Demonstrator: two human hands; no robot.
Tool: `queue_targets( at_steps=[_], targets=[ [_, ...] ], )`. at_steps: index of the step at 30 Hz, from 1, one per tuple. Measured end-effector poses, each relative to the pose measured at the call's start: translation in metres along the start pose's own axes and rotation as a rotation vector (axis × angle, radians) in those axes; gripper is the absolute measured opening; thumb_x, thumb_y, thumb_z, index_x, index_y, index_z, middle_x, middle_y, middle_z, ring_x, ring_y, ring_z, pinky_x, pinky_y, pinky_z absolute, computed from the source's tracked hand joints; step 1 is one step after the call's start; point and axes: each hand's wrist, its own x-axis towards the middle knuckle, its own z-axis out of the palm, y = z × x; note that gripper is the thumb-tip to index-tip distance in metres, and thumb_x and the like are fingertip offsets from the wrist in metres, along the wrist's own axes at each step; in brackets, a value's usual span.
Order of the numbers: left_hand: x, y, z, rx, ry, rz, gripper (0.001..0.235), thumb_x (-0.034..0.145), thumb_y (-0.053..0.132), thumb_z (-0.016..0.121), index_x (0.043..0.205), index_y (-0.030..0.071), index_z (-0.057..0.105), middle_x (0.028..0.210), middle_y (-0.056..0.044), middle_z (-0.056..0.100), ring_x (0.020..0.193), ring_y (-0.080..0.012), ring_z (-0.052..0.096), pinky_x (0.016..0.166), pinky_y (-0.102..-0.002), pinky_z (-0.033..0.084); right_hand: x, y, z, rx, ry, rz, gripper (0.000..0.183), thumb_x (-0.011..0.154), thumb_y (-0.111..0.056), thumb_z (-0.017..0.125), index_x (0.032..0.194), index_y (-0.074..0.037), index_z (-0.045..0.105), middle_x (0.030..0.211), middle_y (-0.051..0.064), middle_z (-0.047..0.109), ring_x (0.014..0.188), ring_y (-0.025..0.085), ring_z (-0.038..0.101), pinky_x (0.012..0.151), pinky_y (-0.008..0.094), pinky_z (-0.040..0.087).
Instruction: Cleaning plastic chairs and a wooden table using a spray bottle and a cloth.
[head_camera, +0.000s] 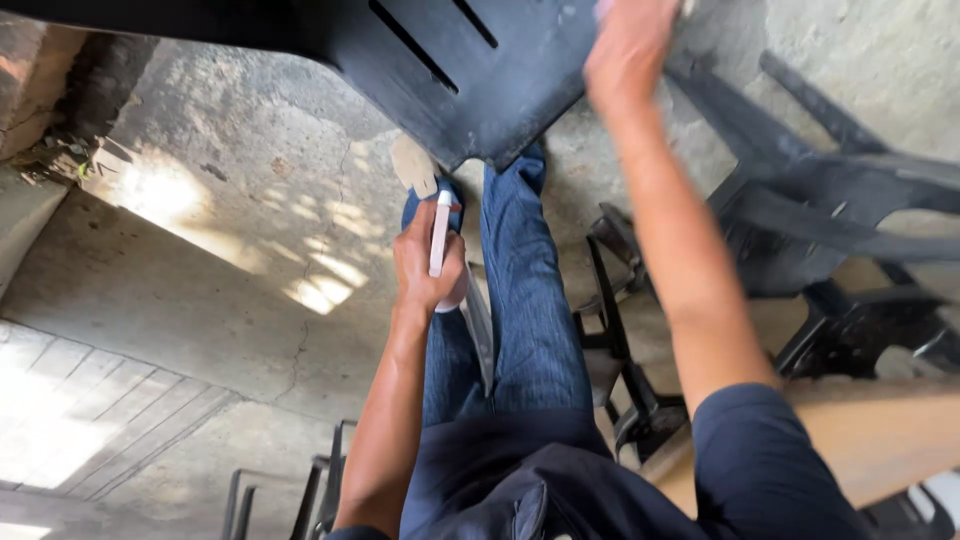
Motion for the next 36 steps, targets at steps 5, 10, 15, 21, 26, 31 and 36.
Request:
queue_targets(
  at_steps=[5, 10, 15, 21, 26, 31, 36],
  targets=[
    [0.017, 0.021, -0.005, -0.062, 0.069, -0.013, 0.037, 0.077, 0.007, 0.061, 0.113, 0.014, 0.067, 0.076, -0.014, 0.067, 0.066, -0.0333, 0.069, 0.065, -0.04, 0.055, -0.014, -0.141, 0.021, 0.182, -0.153, -0.381, 0.05, 0.099, 0.0, 0.058, 0.15, 0.0, 0.053, 0.158, 0.017, 0.051, 0.151, 0.038, 0.042, 0.126, 0.056, 0.026],
    [0.03, 0.027, -0.017, -0.075, 0.153, -0.008, 0.036, 0.079, 0.007, 0.061, 0.114, 0.014, 0.066, 0.078, -0.013, 0.068, 0.068, -0.0331, 0.07, 0.065, -0.04, 0.055, 0.052, -0.108, 0.004, 0.148, -0.241, -0.34, 0.049, 0.1, -0.001, 0.06, 0.149, 0.004, 0.052, 0.157, 0.021, 0.048, 0.149, 0.042, 0.036, 0.121, 0.061, 0.024],
    [0.038, 0.02, -0.025, -0.126, 0.211, -0.013, 0.036, 0.08, 0.007, 0.06, 0.115, 0.014, 0.065, 0.081, -0.012, 0.069, 0.069, -0.0314, 0.071, 0.067, -0.039, 0.056, 0.097, -0.115, 0.067, 0.018, -0.067, -0.139, 0.052, 0.108, -0.001, 0.059, 0.158, 0.005, 0.047, 0.166, 0.022, 0.04, 0.155, 0.046, 0.024, 0.125, 0.062, 0.017],
    [0.036, 0.019, -0.032, -0.172, 0.235, -0.042, 0.035, 0.081, 0.007, 0.062, 0.115, 0.013, 0.065, 0.082, -0.014, 0.068, 0.069, -0.0304, 0.07, 0.068, -0.038, 0.056, 0.032, -0.207, 0.053, 0.445, -0.199, -0.3, 0.057, 0.101, 0.005, 0.051, 0.155, 0.009, 0.037, 0.164, 0.028, 0.034, 0.156, 0.041, 0.027, 0.129, 0.055, 0.022],
    [0.036, 0.019, -0.039, -0.209, 0.248, -0.029, 0.034, 0.081, 0.007, 0.062, 0.114, 0.013, 0.066, 0.084, -0.012, 0.07, 0.074, -0.0282, 0.073, 0.071, -0.037, 0.057, 0.015, -0.167, 0.017, 0.305, -0.325, -0.404, 0.054, 0.098, 0.006, 0.055, 0.15, 0.008, 0.043, 0.162, 0.023, 0.04, 0.155, 0.039, 0.033, 0.124, 0.054, 0.028],
    [0.046, 0.019, -0.036, -0.223, 0.234, -0.047, 0.036, 0.08, 0.007, 0.061, 0.115, 0.014, 0.065, 0.082, -0.011, 0.069, 0.072, -0.0284, 0.072, 0.069, -0.036, 0.056, 0.115, -0.155, 0.06, 0.149, -0.195, -0.303, 0.058, 0.105, 0.003, 0.058, 0.159, 0.007, 0.037, 0.168, 0.021, 0.029, 0.157, 0.044, 0.023, 0.126, 0.059, 0.024],
    [0.059, 0.018, -0.039, -0.219, 0.215, -0.071, 0.037, 0.081, 0.007, 0.061, 0.118, 0.015, 0.065, 0.08, -0.011, 0.069, 0.07, -0.0295, 0.072, 0.066, -0.037, 0.056, 0.145, -0.163, 0.11, 0.06, -0.091, -0.401, 0.054, 0.112, -0.004, 0.062, 0.161, 0.0, 0.04, 0.169, 0.015, 0.031, 0.159, 0.04, 0.023, 0.131, 0.056, 0.023]
  ],
)
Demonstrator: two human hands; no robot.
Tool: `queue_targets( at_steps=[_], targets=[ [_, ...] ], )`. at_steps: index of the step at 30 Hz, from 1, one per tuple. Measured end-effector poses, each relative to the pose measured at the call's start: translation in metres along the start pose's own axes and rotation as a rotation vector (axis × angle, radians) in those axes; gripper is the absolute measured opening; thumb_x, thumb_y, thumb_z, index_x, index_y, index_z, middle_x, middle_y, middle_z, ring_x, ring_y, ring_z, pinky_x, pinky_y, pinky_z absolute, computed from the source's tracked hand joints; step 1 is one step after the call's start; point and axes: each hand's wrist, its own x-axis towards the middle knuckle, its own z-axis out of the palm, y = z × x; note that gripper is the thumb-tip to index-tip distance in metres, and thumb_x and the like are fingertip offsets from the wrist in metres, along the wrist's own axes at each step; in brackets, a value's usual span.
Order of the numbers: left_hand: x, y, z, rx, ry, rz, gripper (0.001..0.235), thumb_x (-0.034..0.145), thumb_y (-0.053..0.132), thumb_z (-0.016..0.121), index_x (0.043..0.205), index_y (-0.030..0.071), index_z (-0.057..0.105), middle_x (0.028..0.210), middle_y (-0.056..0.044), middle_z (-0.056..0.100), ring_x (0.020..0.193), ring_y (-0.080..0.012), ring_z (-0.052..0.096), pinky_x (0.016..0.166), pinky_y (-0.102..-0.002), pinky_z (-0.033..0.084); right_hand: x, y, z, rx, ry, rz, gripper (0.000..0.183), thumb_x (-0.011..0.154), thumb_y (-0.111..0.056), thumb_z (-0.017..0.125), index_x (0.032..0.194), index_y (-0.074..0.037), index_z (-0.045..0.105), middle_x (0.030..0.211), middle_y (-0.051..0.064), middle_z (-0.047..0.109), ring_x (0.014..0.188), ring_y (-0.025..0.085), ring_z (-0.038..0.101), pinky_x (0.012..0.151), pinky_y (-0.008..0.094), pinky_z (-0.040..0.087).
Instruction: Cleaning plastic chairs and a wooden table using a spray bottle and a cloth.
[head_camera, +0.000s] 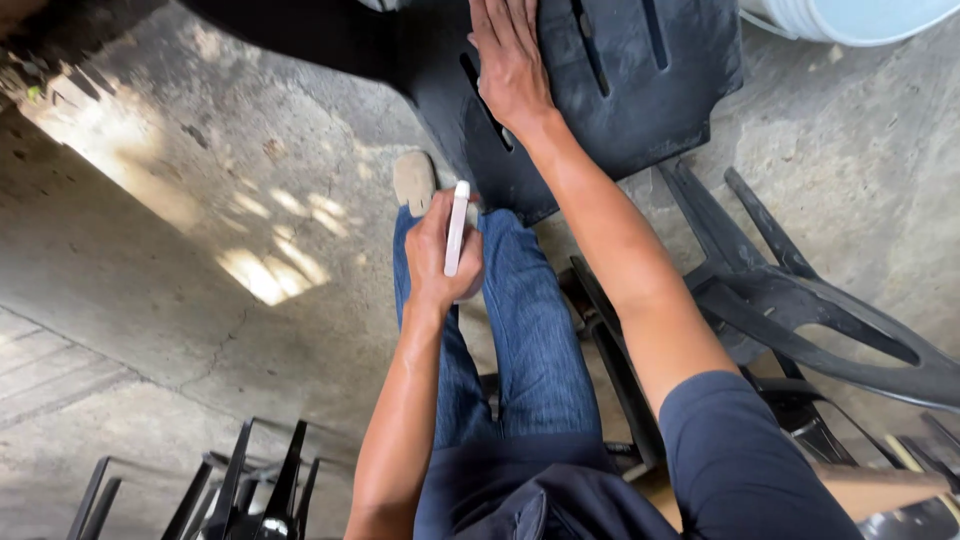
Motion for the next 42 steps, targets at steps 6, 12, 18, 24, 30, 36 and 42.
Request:
queue_targets(
  at_steps=[6, 12, 18, 24, 30, 36, 42],
  targets=[
    [0.009, 0.008, -0.006, -0.009, 0.043, 0.059, 0.039, 0.081, 0.007, 0.062, 0.119, 0.014, 0.064, 0.083, -0.012, 0.071, 0.074, -0.0321, 0.073, 0.068, -0.039, 0.056, -0.077, -0.033, -0.078, 0.244, -0.165, 0.025, 0.051, 0.107, -0.004, 0.059, 0.154, 0.007, 0.042, 0.163, 0.024, 0.036, 0.156, 0.042, 0.028, 0.129, 0.054, 0.026],
    [0.013, 0.019, -0.001, 0.003, 0.055, 0.031, 0.038, 0.081, 0.007, 0.062, 0.119, 0.013, 0.064, 0.087, -0.013, 0.073, 0.077, -0.0332, 0.074, 0.069, -0.04, 0.057, -0.108, 0.009, -0.116, 0.275, -0.165, 0.19, 0.051, 0.099, 0.003, 0.058, 0.15, 0.007, 0.049, 0.154, 0.025, 0.049, 0.15, 0.042, 0.045, 0.127, 0.05, 0.034],
    [0.016, 0.026, 0.014, -0.015, 0.027, 0.013, 0.039, 0.08, 0.007, 0.062, 0.119, 0.012, 0.064, 0.082, -0.013, 0.072, 0.074, -0.0325, 0.074, 0.069, -0.04, 0.057, -0.092, 0.02, -0.152, 0.085, -0.081, 0.241, 0.056, 0.094, -0.009, 0.079, 0.141, 0.008, 0.053, 0.144, 0.025, 0.056, 0.135, 0.043, 0.055, 0.115, 0.053, 0.037],
    [0.013, 0.028, 0.02, -0.007, 0.015, 0.002, 0.038, 0.079, 0.007, 0.062, 0.117, 0.012, 0.065, 0.085, -0.013, 0.073, 0.078, -0.0339, 0.074, 0.069, -0.041, 0.057, -0.078, 0.01, -0.19, 0.114, -0.193, 0.356, 0.075, 0.069, -0.01, 0.086, 0.134, 0.011, 0.055, 0.122, 0.032, 0.052, 0.105, 0.051, 0.051, 0.093, 0.052, 0.042],
    [0.022, 0.028, 0.017, -0.066, 0.021, 0.033, 0.037, 0.08, 0.007, 0.062, 0.116, 0.013, 0.064, 0.094, -0.014, 0.075, 0.085, -0.0374, 0.074, 0.072, -0.042, 0.057, -0.095, 0.039, -0.151, 0.139, -0.347, 0.158, 0.057, 0.081, 0.001, 0.079, 0.135, 0.004, 0.061, 0.125, 0.023, 0.056, 0.112, 0.042, 0.058, 0.098, 0.045, 0.051],
    [0.057, 0.036, 0.012, -0.039, 0.005, 0.003, 0.038, 0.08, 0.008, 0.062, 0.117, 0.015, 0.064, 0.091, -0.016, 0.074, 0.085, -0.0404, 0.072, 0.072, -0.045, 0.057, 0.028, 0.04, -0.068, 0.151, 0.022, 0.088, 0.055, 0.095, -0.001, 0.071, 0.147, 0.002, 0.052, 0.131, 0.023, 0.052, 0.118, 0.044, 0.054, 0.103, 0.048, 0.048],
    [0.076, 0.036, -0.006, -0.029, -0.012, 0.092, 0.038, 0.082, 0.008, 0.063, 0.12, 0.013, 0.062, 0.089, -0.019, 0.071, 0.085, -0.044, 0.07, 0.072, -0.048, 0.055, 0.014, 0.014, -0.061, 0.03, 0.119, 0.168, 0.045, 0.101, -0.006, 0.066, 0.143, -0.001, 0.05, 0.135, 0.026, 0.05, 0.122, 0.049, 0.05, 0.107, 0.05, 0.045]
  ],
)
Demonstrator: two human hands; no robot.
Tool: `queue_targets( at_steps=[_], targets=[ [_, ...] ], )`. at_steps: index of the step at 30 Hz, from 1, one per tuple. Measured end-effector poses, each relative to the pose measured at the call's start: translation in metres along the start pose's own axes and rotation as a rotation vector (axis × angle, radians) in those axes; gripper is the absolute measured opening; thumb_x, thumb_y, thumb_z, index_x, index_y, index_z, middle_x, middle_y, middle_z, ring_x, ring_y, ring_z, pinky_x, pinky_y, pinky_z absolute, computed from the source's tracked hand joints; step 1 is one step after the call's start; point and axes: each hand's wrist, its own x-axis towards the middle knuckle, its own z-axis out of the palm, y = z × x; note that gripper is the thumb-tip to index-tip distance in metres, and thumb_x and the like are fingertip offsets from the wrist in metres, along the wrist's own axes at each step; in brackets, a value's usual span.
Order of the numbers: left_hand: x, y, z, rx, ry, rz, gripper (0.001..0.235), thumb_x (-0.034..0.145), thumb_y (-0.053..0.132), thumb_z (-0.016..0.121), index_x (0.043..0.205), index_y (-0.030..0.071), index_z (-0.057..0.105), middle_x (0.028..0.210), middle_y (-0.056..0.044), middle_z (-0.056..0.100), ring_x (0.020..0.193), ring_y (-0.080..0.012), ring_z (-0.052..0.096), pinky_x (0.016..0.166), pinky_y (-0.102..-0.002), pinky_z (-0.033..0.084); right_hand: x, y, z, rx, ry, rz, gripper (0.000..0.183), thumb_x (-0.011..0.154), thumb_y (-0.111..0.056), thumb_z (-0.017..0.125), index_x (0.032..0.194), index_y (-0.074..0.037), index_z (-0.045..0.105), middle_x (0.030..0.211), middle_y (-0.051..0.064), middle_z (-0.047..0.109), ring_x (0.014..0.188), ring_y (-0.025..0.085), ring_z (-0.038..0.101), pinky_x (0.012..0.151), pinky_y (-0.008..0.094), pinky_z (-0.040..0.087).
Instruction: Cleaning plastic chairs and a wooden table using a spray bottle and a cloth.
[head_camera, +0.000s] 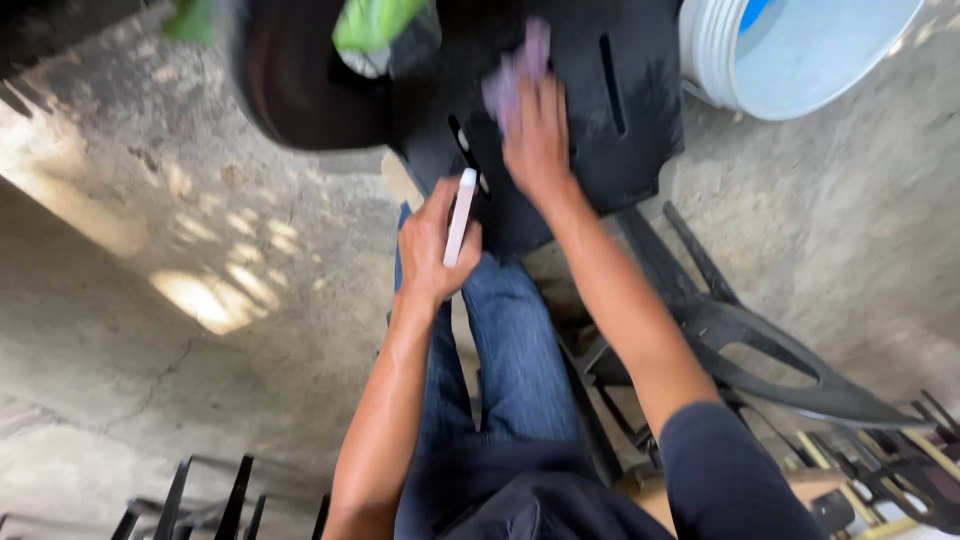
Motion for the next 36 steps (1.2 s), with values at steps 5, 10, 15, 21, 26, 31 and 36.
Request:
queue_targets(
  at_steps=[5, 10, 15, 21, 26, 31, 36],
  targets=[
    [0.0, 0.0, 0.0, 0.017, -0.006, -0.078, 0.039, 0.081, 0.008, 0.062, 0.119, 0.013, 0.063, 0.086, -0.017, 0.072, 0.08, -0.0412, 0.071, 0.07, -0.046, 0.056, -0.084, -0.009, -0.043, 0.018, -0.311, 0.301, 0.046, 0.095, -0.003, 0.064, 0.139, 0.006, 0.051, 0.119, 0.025, 0.054, 0.11, 0.046, 0.054, 0.098, 0.053, 0.046],
    [0.011, 0.008, 0.019, -0.03, 0.046, -0.027, 0.037, 0.081, 0.008, 0.062, 0.118, 0.013, 0.064, 0.084, -0.015, 0.071, 0.079, -0.0365, 0.073, 0.071, -0.043, 0.057, 0.029, 0.042, 0.026, -0.035, -0.08, 0.154, 0.045, 0.097, -0.002, 0.065, 0.139, 0.001, 0.051, 0.132, 0.028, 0.049, 0.122, 0.05, 0.049, 0.106, 0.054, 0.044],
    [-0.003, 0.03, 0.028, -0.01, 0.041, -0.073, 0.035, 0.084, 0.008, 0.062, 0.119, 0.012, 0.065, 0.086, -0.015, 0.07, 0.077, -0.036, 0.072, 0.068, -0.041, 0.056, 0.001, 0.041, -0.017, -0.092, -0.102, 0.118, 0.053, 0.093, -0.001, 0.065, 0.143, -0.002, 0.05, 0.141, 0.028, 0.047, 0.133, 0.051, 0.045, 0.114, 0.052, 0.043],
    [0.005, 0.055, 0.035, -0.022, 0.062, -0.05, 0.037, 0.081, 0.008, 0.061, 0.118, 0.012, 0.066, 0.087, -0.014, 0.072, 0.076, -0.0346, 0.072, 0.069, -0.04, 0.056, -0.068, 0.053, -0.084, -0.157, -0.478, 0.297, 0.044, 0.094, -0.007, 0.071, 0.135, 0.004, 0.059, 0.118, 0.024, 0.056, 0.11, 0.045, 0.054, 0.096, 0.054, 0.045],
    [0.015, 0.061, 0.05, -0.024, 0.055, -0.1, 0.037, 0.08, 0.009, 0.061, 0.117, 0.012, 0.066, 0.08, -0.013, 0.069, 0.069, -0.0313, 0.072, 0.066, -0.039, 0.056, 0.026, 0.089, -0.028, -0.132, -0.113, 0.021, 0.047, 0.095, -0.002, 0.067, 0.14, 0.001, 0.053, 0.135, 0.03, 0.049, 0.124, 0.05, 0.049, 0.108, 0.053, 0.044],
    [0.009, 0.062, 0.06, 0.009, 0.024, -0.117, 0.036, 0.082, 0.008, 0.061, 0.118, 0.011, 0.066, 0.082, -0.015, 0.069, 0.07, -0.0331, 0.07, 0.067, -0.04, 0.055, 0.008, 0.081, -0.039, -0.165, -0.181, 0.044, 0.051, 0.089, -0.002, 0.065, 0.139, 0.0, 0.054, 0.134, 0.027, 0.051, 0.124, 0.049, 0.05, 0.108, 0.052, 0.045],
    [0.013, 0.062, 0.065, 0.034, 0.041, -0.095, 0.036, 0.08, 0.01, 0.062, 0.116, 0.013, 0.065, 0.084, -0.014, 0.072, 0.075, -0.0356, 0.072, 0.068, -0.042, 0.056, -0.071, 0.078, -0.109, -0.063, -0.337, 0.123, 0.044, 0.092, -0.003, 0.068, 0.133, 0.006, 0.057, 0.117, 0.022, 0.053, 0.108, 0.043, 0.053, 0.093, 0.052, 0.046]
  ],
)
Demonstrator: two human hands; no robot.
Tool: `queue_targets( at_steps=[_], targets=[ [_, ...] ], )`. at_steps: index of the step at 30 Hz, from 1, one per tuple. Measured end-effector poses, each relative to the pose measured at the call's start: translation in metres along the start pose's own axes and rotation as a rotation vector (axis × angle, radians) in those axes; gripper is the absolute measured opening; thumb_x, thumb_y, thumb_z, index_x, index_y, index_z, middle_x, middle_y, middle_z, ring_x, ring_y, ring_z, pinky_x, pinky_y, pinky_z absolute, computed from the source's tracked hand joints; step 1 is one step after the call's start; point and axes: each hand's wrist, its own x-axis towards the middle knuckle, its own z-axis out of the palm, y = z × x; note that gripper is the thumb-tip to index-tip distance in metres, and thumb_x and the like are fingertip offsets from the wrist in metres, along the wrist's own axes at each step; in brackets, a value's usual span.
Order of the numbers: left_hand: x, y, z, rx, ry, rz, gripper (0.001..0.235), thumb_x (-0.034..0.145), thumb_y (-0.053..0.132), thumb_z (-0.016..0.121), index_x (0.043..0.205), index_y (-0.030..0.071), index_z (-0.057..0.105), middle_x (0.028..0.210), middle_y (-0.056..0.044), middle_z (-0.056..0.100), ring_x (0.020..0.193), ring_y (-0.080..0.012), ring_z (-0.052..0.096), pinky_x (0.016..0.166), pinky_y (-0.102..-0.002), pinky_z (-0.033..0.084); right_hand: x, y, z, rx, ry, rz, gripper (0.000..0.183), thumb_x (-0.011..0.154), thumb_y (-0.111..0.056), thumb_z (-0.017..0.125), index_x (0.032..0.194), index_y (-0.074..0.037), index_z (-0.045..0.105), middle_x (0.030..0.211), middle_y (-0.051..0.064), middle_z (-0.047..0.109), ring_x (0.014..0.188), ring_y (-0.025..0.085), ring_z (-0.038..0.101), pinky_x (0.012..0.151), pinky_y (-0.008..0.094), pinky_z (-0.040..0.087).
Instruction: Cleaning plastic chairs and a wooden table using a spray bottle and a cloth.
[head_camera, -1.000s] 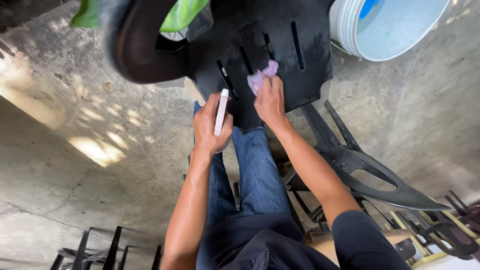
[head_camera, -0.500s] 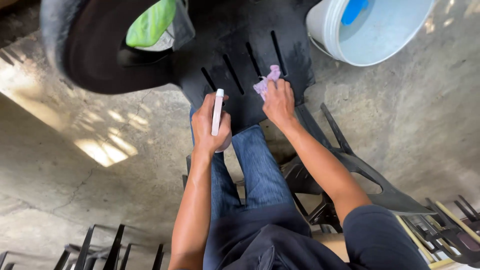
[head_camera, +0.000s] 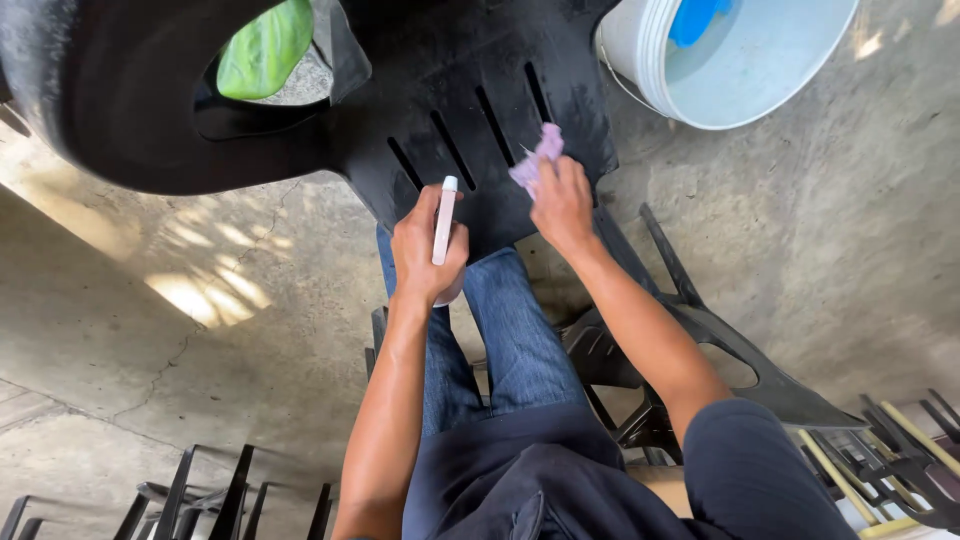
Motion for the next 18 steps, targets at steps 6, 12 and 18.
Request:
queue_targets(
  at_steps=[6, 12, 18],
  targets=[
    [0.012, -0.001, 0.024, 0.003, -0.084, -0.004, 0.036, 0.079, 0.012, 0.062, 0.115, 0.015, 0.064, 0.085, -0.016, 0.072, 0.08, -0.039, 0.072, 0.071, -0.045, 0.056, 0.032, 0.038, -0.016, 0.012, 0.202, 0.176, 0.035, 0.096, -0.003, 0.065, 0.131, 0.003, 0.059, 0.118, 0.024, 0.05, 0.11, 0.046, 0.051, 0.095, 0.055, 0.044],
    [0.026, -0.006, 0.047, 0.092, -0.191, 0.078, 0.037, 0.08, 0.012, 0.062, 0.117, 0.014, 0.063, 0.089, -0.017, 0.073, 0.084, -0.0413, 0.071, 0.073, -0.048, 0.055, 0.075, 0.006, 0.006, -0.09, 0.319, 0.03, 0.042, 0.097, -0.006, 0.066, 0.137, 0.003, 0.056, 0.126, 0.022, 0.053, 0.113, 0.043, 0.052, 0.098, 0.051, 0.046],
    [0.037, 0.005, 0.048, 0.153, -0.167, 0.12, 0.038, 0.078, 0.011, 0.062, 0.116, 0.015, 0.063, 0.086, -0.015, 0.074, 0.081, -0.0402, 0.072, 0.071, -0.047, 0.056, -0.003, 0.024, -0.013, -0.021, 0.013, -0.02, 0.05, 0.089, -0.002, 0.067, 0.137, 0.004, 0.057, 0.112, 0.02, 0.053, 0.104, 0.04, 0.054, 0.089, 0.049, 0.047]
  ],
)
